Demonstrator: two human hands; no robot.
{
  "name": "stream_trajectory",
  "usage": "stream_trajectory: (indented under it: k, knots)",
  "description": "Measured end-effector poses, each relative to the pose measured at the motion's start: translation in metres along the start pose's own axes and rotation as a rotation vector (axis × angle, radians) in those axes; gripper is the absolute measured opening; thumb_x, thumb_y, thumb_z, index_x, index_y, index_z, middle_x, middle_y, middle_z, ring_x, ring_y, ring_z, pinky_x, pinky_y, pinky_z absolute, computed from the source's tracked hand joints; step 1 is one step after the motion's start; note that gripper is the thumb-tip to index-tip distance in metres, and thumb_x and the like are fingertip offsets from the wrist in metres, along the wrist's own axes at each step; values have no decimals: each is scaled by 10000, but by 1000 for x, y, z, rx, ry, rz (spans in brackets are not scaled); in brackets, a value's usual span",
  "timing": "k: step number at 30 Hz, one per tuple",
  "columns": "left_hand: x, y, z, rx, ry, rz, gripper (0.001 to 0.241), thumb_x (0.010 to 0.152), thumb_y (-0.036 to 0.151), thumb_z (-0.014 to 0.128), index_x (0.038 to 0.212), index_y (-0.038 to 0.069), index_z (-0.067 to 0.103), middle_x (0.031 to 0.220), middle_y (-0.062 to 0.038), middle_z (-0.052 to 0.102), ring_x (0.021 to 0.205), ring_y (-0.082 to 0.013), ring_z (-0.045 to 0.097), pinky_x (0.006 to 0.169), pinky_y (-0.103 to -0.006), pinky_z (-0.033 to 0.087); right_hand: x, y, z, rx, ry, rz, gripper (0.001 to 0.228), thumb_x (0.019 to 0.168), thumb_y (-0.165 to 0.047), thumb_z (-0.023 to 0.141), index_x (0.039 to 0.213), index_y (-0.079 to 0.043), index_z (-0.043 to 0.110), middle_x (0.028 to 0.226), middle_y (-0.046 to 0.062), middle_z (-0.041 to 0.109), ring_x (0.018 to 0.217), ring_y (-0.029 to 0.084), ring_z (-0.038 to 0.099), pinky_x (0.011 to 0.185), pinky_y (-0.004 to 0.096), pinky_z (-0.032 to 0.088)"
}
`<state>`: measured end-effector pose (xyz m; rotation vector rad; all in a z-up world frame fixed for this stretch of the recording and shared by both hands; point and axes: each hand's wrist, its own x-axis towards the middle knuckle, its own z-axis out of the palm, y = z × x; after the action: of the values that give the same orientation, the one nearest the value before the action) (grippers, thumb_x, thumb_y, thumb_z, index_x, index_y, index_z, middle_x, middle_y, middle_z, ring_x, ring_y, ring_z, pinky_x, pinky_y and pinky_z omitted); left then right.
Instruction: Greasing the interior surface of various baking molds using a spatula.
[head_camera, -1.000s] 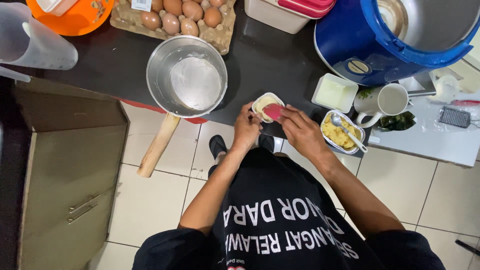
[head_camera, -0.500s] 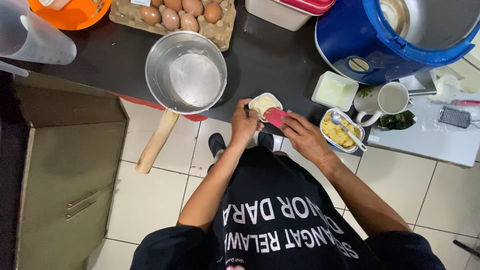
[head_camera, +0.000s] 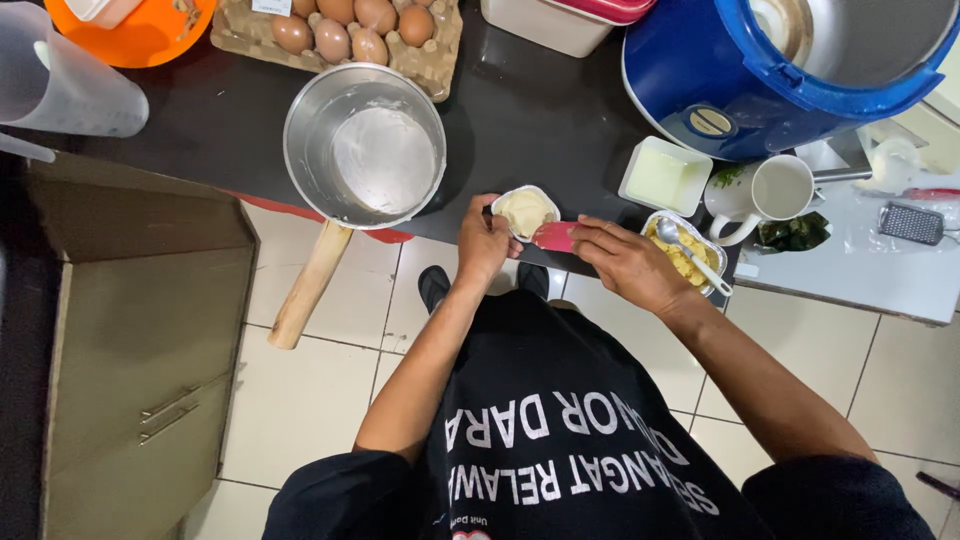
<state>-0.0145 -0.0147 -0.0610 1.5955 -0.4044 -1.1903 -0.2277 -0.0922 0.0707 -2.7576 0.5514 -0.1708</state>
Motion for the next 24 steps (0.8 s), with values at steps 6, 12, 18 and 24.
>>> stream_trajectory:
  k: [6,12,18,24]
  knots:
    - [-2,7,-1,16,-8,-12,309,985,21,491,1291,-14,514,832,-116,648,520,-151,669,439,-295,562,-3,1,-3,-16,-9,7,202,852,-29,690,1046,-85,684,1296,23,684,1313,213,595,960,349,573]
    - [-9,27,-4,134,-23,2,279,1000,65,505,1270,21,557,806,-97,682,524,-119,660,449,-293,555,-9,-6,-21,19,136,7,200,852,-10,681,1039,-77,665,1224,44,722,1250,245,657,961,348,576]
    - [-19,45,-7,213,44,21,353,992,215,565,1312,76,511,792,-81,660,509,-133,634,429,-310,514,-21,-1,27,1072,349,715,201,992,-26,649,1178,-10,572,1058,89,735,954,166,723,844,298,608]
    - [-24,8,-12,277,6,-81,340,1048,319,657,1107,-14,619,752,-91,684,527,-135,644,457,-299,541,-12,3,38,1146,344,785,214,1000,-37,634,1205,1,590,1063,94,728,918,131,691,755,284,598]
